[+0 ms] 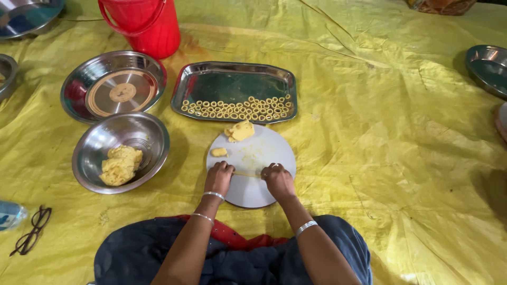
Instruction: The person rolls small pieces of yellow dough into thin strips on a white plate, then joins the ends to form rings and places them on a metal tray. The process is repeated continuously with dough taken from a nearby bowl.
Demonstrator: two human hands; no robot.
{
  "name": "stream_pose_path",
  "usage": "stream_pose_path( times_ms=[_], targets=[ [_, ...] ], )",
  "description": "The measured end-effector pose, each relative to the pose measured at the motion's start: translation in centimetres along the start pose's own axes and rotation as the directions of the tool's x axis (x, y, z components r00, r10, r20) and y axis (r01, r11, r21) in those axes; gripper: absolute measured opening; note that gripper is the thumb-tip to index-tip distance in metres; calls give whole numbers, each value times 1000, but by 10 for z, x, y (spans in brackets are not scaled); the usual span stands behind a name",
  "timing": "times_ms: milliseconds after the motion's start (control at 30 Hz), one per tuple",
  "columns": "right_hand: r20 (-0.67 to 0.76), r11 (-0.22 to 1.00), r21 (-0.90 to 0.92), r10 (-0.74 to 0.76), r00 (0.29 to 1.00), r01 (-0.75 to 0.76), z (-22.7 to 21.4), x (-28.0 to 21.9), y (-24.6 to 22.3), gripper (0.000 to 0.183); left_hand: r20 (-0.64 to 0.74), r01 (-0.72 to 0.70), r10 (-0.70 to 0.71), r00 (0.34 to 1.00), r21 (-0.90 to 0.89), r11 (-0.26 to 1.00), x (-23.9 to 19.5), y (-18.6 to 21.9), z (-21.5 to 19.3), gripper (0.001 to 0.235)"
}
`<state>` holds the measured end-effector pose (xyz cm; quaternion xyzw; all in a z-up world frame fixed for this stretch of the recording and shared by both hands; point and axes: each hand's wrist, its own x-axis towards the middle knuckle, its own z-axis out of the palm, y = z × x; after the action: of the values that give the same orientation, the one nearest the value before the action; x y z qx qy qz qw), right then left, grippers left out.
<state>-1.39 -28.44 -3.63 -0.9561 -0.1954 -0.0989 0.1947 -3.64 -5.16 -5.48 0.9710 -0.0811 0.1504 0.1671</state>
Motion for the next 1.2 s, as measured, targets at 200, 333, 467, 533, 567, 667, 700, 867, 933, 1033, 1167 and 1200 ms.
stream_pose_path(
  times_ms=[200, 333, 467, 533, 567, 667, 700, 867, 933, 1033, 1167, 1200],
  targets=[
    [-17, 981, 100, 168, 986, -166, -25, 2, 31, 17, 81, -12, 10, 997, 24, 1000, 8, 22, 0, 19],
    [-53, 838, 407, 420, 906, -364, -38, 4, 60, 31, -31, -159, 164, 986, 124, 979, 13, 47, -1, 65],
    [-48, 782, 414, 529, 847, -465, -33, 3, 78, 31, 323, -122, 92, 942, 72, 990, 25, 61, 2, 91],
    [-27, 774, 403, 543, 839, -488, -30, 9, 86, 32, 332, -105, 74, 940, 77, 992, 45, 63, 7, 94],
    [-27, 771, 415, 541, 841, -483, -27, 9, 87, 31, 301, -107, 81, 950, 71, 992, 52, 62, 9, 94],
    [-3, 752, 439, 548, 836, -491, -19, 2, 87, 29, 275, -84, 65, 959, 57, 995, 43, 65, 11, 95],
    [0, 745, 446, 555, 832, -497, -20, 6, 88, 29, 294, -65, 44, 955, 61, 996, 35, 68, 8, 96],
    [41, 699, 498, 572, 819, -513, -23, 17, 88, 31, 343, 27, -18, 939, -22, 999, -21, 83, -7, 102],
    [31, 720, 478, 557, 830, -502, -21, 15, 84, 31, 346, 36, -28, 938, -15, 999, -19, 82, -4, 100],
    [69, 673, 504, 594, 801, -542, -23, 13, 80, 30, 299, 22, -37, 954, 53, 998, 34, 74, 11, 94],
    [48, 699, 475, 586, 809, -535, -28, 13, 81, 31, 261, 18, -33, 965, 58, 998, 65, 76, 15, 94],
    [52, 699, 470, 588, 807, -539, -29, 12, 81, 31, 318, 42, -59, 946, 59, 997, 55, 80, 12, 95]
  ],
)
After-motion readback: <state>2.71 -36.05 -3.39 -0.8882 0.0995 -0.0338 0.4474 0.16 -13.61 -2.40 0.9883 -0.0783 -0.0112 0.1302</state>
